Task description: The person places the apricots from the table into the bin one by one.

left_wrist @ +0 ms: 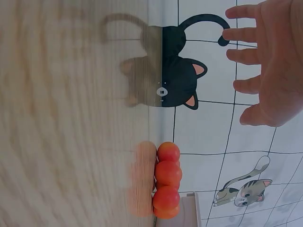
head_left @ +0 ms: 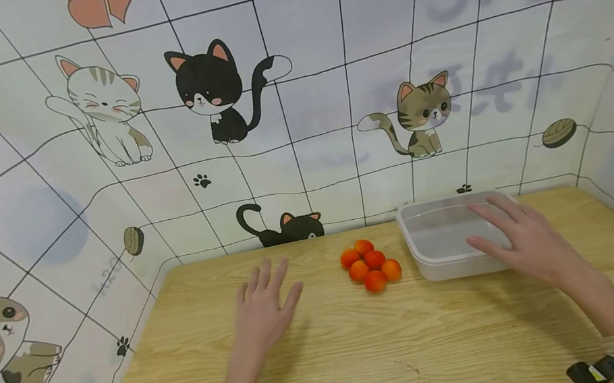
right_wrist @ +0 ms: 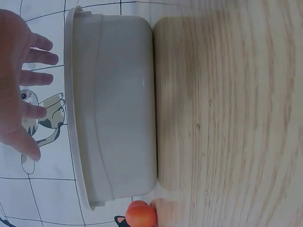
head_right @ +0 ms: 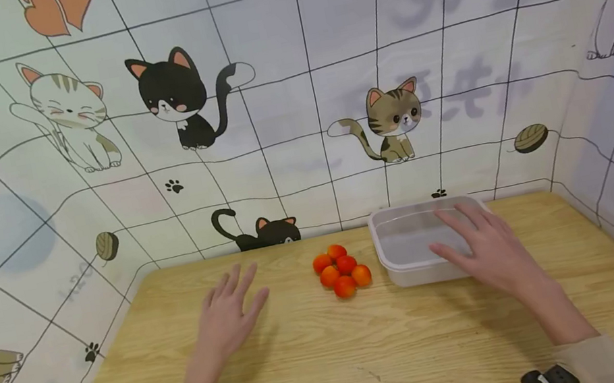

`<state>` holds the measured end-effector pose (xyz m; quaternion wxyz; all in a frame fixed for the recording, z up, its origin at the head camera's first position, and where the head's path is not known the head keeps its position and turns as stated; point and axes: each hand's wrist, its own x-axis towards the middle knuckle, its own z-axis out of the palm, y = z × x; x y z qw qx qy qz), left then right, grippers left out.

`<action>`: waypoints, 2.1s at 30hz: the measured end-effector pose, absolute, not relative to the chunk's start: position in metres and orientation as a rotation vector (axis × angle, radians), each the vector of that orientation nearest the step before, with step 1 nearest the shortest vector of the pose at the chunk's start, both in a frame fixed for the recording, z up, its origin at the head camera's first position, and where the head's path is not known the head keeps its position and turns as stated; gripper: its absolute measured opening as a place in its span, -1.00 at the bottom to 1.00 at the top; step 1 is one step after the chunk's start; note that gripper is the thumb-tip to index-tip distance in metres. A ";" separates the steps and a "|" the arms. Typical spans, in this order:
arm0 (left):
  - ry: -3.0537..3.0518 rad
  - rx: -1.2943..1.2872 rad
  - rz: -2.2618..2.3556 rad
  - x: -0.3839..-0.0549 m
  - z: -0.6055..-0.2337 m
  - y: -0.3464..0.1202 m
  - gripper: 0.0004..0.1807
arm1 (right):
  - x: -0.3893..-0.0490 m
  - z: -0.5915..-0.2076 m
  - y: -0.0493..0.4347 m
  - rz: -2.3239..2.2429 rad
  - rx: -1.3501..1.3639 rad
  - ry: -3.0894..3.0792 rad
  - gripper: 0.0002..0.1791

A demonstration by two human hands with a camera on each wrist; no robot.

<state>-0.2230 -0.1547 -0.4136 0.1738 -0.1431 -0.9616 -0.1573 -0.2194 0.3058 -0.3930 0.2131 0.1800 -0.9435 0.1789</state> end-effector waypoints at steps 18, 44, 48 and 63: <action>-2.645 -0.505 -0.766 -0.232 -0.425 -0.131 -0.40 | -0.216 -0.403 0.311 0.825 0.505 -2.647 -0.32; -2.669 -0.605 -1.206 -0.244 -0.436 -0.104 -0.46 | -0.215 -0.417 0.313 0.727 0.606 -2.524 -0.51; -2.651 -0.624 -1.267 -0.247 -0.438 -0.100 -0.52 | -0.215 -0.418 0.314 0.722 0.608 -2.521 -0.54; -2.581 -0.692 -1.446 -0.259 -0.444 -0.080 -0.56 | -0.217 -0.426 0.326 0.713 0.564 -2.472 -0.77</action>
